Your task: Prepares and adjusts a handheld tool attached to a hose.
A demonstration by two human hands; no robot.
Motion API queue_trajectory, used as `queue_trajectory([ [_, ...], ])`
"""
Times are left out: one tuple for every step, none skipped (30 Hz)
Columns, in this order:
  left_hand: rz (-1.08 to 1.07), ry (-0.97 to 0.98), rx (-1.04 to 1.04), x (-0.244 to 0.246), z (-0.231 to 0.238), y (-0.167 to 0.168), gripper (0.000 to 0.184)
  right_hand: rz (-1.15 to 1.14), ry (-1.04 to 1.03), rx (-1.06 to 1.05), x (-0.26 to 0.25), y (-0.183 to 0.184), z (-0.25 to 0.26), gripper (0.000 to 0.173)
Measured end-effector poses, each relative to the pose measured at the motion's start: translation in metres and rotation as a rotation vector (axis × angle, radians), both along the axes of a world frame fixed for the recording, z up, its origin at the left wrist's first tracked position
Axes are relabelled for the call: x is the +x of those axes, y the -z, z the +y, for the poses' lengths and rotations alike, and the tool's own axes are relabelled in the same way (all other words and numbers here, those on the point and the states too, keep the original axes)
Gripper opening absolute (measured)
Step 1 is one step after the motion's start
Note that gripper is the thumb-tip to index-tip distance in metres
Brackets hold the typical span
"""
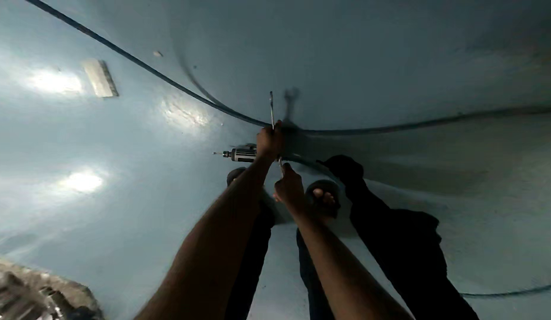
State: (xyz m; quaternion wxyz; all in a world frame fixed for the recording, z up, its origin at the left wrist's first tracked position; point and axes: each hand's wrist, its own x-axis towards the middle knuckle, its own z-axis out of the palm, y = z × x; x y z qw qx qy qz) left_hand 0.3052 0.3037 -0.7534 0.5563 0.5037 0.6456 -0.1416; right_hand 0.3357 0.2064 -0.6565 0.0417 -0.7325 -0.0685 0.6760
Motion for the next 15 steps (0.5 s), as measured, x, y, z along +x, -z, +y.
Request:
queue_trajectory([
  [-0.012,-0.048,0.016,-0.001,-0.002,0.002,0.058,-0.004,-0.014,0.014,0.001,0.001,-0.001,0.053],
  [-0.017,-0.084,0.028,-0.001,-0.003,0.004,0.058,-0.01,-0.03,0.027,0.001,0.002,-0.001,0.053],
  [-0.02,-0.107,0.041,-0.002,-0.004,0.005,0.059,-0.013,-0.053,0.036,0.002,0.003,-0.002,0.053],
  [-0.028,-0.124,0.058,-0.003,-0.006,0.007,0.059,-0.018,-0.08,0.044,0.002,0.003,-0.002,0.052],
  [-0.034,-0.145,0.077,-0.005,-0.008,0.008,0.06,-0.015,-0.099,0.047,0.003,0.002,-0.003,0.053],
  [-0.043,-0.166,0.092,-0.007,-0.011,0.009,0.06,-0.013,-0.111,0.05,0.002,0.0,-0.004,0.053],
  [-0.053,-0.193,0.102,-0.008,-0.014,0.01,0.06,-0.008,-0.113,0.052,0.003,-0.002,-0.004,0.054],
  [-0.067,-0.221,0.111,-0.007,-0.014,0.011,0.058,-0.002,-0.106,0.052,0.005,-0.003,-0.003,0.054],
  [-0.074,-0.246,0.114,-0.006,-0.014,0.01,0.057,0.0,-0.095,0.06,0.005,-0.003,-0.003,0.054],
  [-0.076,-0.266,0.115,-0.006,-0.017,0.009,0.056,0.01,-0.096,0.057,0.005,-0.003,-0.006,0.053],
  [-0.077,-0.273,0.12,-0.007,-0.02,0.008,0.055,0.014,-0.105,0.047,0.004,-0.002,-0.007,0.053],
  [-0.088,-0.271,0.135,-0.006,-0.018,0.01,0.054,0.008,-0.122,0.04,0.005,0.0,-0.005,0.053],
  [-0.089,-0.269,0.144,-0.006,-0.016,0.01,0.054,-0.001,-0.138,0.034,0.004,0.002,-0.003,0.052],
  [-0.079,-0.265,0.142,-0.008,-0.017,0.009,0.054,-0.008,-0.149,0.028,0.002,0.002,-0.005,0.051],
  [-0.065,-0.261,0.136,-0.007,-0.018,0.009,0.055,-0.009,-0.15,0.03,0.001,0.003,-0.007,0.054],
])
